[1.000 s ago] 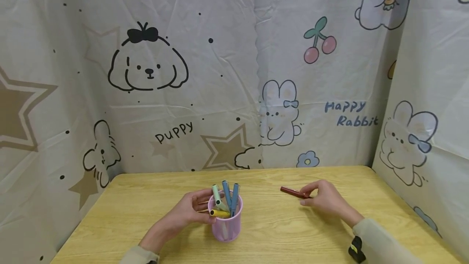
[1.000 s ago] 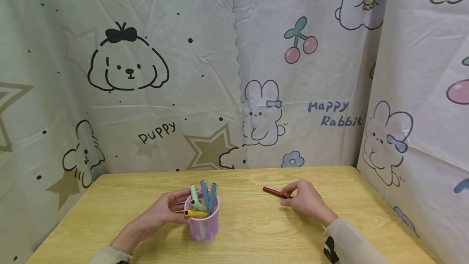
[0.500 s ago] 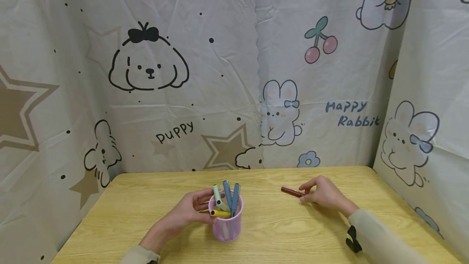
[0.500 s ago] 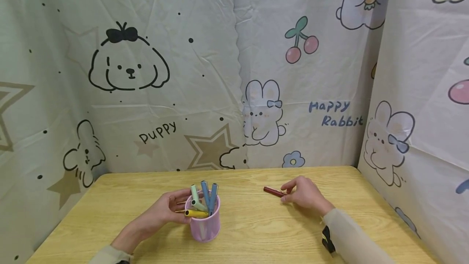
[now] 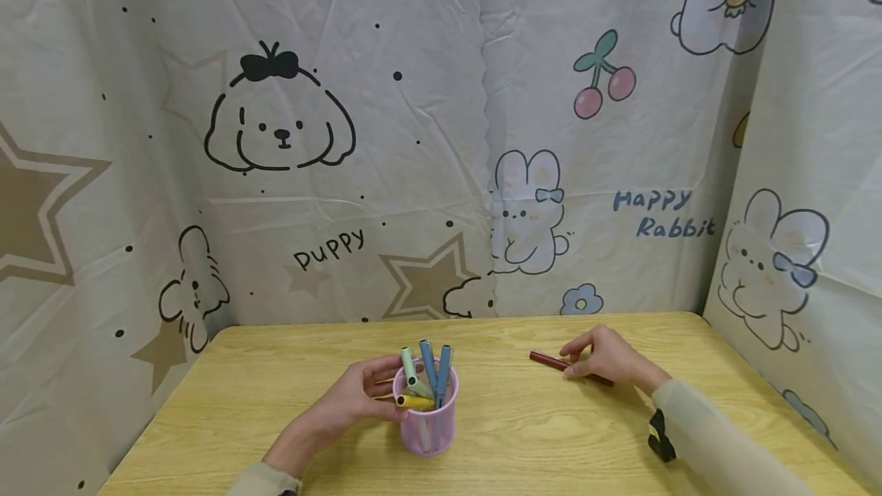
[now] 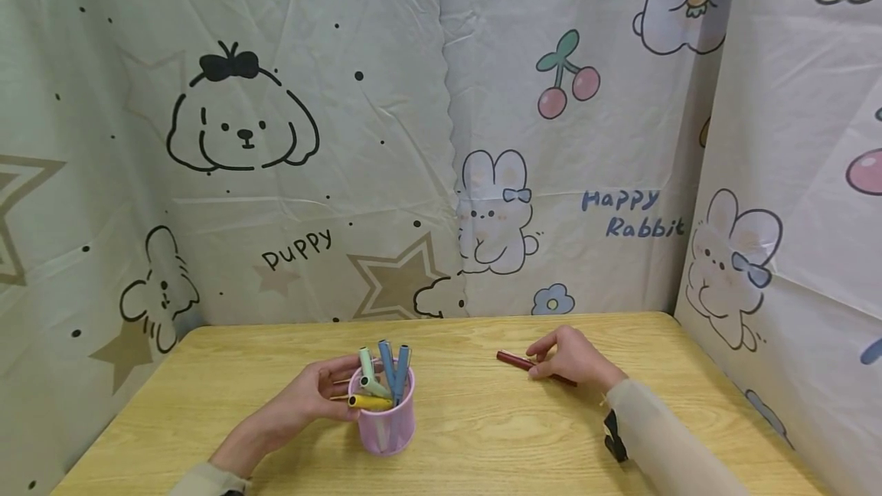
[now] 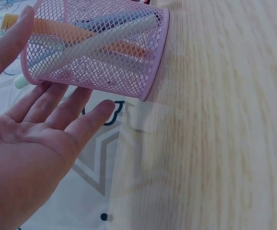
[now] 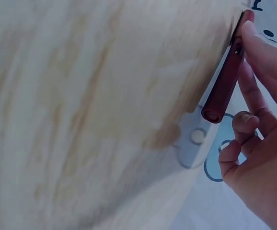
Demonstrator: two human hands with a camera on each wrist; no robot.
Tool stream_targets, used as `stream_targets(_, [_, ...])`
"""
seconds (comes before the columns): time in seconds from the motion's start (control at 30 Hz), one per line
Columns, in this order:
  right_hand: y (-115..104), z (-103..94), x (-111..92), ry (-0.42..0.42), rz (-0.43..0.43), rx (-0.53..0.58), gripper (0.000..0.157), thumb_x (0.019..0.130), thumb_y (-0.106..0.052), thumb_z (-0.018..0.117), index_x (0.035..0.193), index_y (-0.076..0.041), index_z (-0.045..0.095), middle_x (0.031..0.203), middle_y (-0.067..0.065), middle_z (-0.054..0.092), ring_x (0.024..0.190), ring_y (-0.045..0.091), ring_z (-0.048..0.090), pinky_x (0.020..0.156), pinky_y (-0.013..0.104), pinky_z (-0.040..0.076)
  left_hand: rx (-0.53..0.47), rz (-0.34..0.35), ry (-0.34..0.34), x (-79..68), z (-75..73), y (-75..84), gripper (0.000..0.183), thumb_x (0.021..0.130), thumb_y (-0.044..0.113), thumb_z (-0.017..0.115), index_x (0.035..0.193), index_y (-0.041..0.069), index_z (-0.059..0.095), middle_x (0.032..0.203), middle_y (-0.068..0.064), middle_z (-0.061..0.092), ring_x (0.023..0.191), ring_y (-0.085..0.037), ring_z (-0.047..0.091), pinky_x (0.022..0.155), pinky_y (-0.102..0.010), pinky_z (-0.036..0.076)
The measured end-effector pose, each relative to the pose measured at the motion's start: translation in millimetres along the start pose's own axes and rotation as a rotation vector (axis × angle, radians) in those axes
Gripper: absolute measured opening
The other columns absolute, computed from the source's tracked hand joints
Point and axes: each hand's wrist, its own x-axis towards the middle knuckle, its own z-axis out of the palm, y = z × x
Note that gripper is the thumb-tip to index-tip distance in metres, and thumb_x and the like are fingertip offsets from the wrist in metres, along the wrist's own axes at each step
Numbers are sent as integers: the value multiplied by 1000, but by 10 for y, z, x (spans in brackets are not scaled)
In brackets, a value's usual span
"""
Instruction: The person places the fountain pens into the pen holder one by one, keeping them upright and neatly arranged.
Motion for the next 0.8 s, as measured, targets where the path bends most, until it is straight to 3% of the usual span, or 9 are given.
stream_targets(0.8, [66, 20, 24, -63, -43, 94, 22, 83, -8, 90, 102, -2, 82, 89, 2, 74, 80, 22, 57, 65, 25, 44, 12, 4, 7, -2, 6, 5, 83, 88, 0, 82, 156, -11, 37, 155, -25, 50, 138, -36, 52, 110, -38, 49])
